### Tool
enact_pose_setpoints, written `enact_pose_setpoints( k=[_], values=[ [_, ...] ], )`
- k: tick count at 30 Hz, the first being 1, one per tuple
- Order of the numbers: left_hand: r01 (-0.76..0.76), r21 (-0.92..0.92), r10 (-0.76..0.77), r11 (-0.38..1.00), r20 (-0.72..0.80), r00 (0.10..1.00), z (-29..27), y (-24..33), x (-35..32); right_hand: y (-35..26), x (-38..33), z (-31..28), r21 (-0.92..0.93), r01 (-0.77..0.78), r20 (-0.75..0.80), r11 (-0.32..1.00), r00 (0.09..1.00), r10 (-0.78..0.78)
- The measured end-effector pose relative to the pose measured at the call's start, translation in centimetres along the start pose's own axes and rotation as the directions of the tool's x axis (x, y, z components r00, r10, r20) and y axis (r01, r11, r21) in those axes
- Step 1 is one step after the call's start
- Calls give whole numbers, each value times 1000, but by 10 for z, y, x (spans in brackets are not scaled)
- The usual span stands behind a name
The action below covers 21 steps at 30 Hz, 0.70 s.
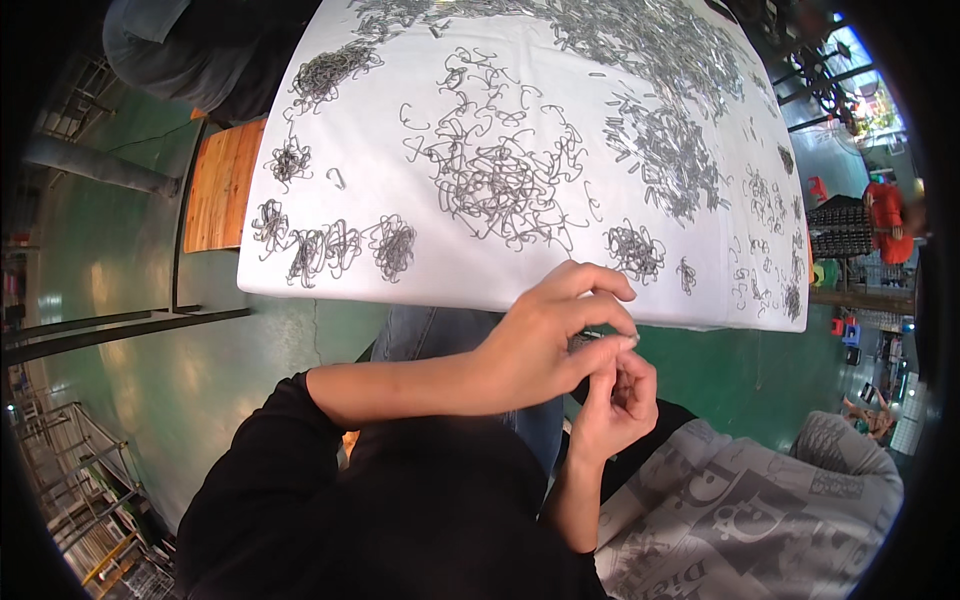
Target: The person sorts small metal paperclips on a large white sheet, picking them up and placing them into small piles. Another person works alongside at the same table, also handling paperclips. The camera wearer occasionally reaches toward a nearby metal rack.
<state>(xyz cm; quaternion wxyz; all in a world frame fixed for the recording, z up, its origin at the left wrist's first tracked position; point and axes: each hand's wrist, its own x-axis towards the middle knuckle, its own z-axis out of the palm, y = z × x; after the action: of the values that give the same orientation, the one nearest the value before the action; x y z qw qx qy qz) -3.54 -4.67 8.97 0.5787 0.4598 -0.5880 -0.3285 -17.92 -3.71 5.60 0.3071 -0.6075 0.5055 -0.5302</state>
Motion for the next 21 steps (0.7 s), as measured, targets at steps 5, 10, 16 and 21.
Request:
enact_pose_setpoints(
  k=[5, 10, 16, 21],
  values=[
    [-188, 57, 187, 981, 19, 982, -3, -8, 2, 8, 5, -7, 46, 92, 50, 995, 994, -95],
    [-217, -64, 222, 974, 92, 971, -9, -5, -2, 20, 75, 10, 56, 9, 118, 998, 993, -16],
    [-211, -164, 254, 964, 311, 916, -13, -9, -14, 46, 192, 148, -49, 217, 648, 975, 750, -135],
    [-185, -108, 212, 977, 354, 911, -18, -16, -16, 54, 251, 278, -251, 530, 818, 810, 563, -115]
  ],
)
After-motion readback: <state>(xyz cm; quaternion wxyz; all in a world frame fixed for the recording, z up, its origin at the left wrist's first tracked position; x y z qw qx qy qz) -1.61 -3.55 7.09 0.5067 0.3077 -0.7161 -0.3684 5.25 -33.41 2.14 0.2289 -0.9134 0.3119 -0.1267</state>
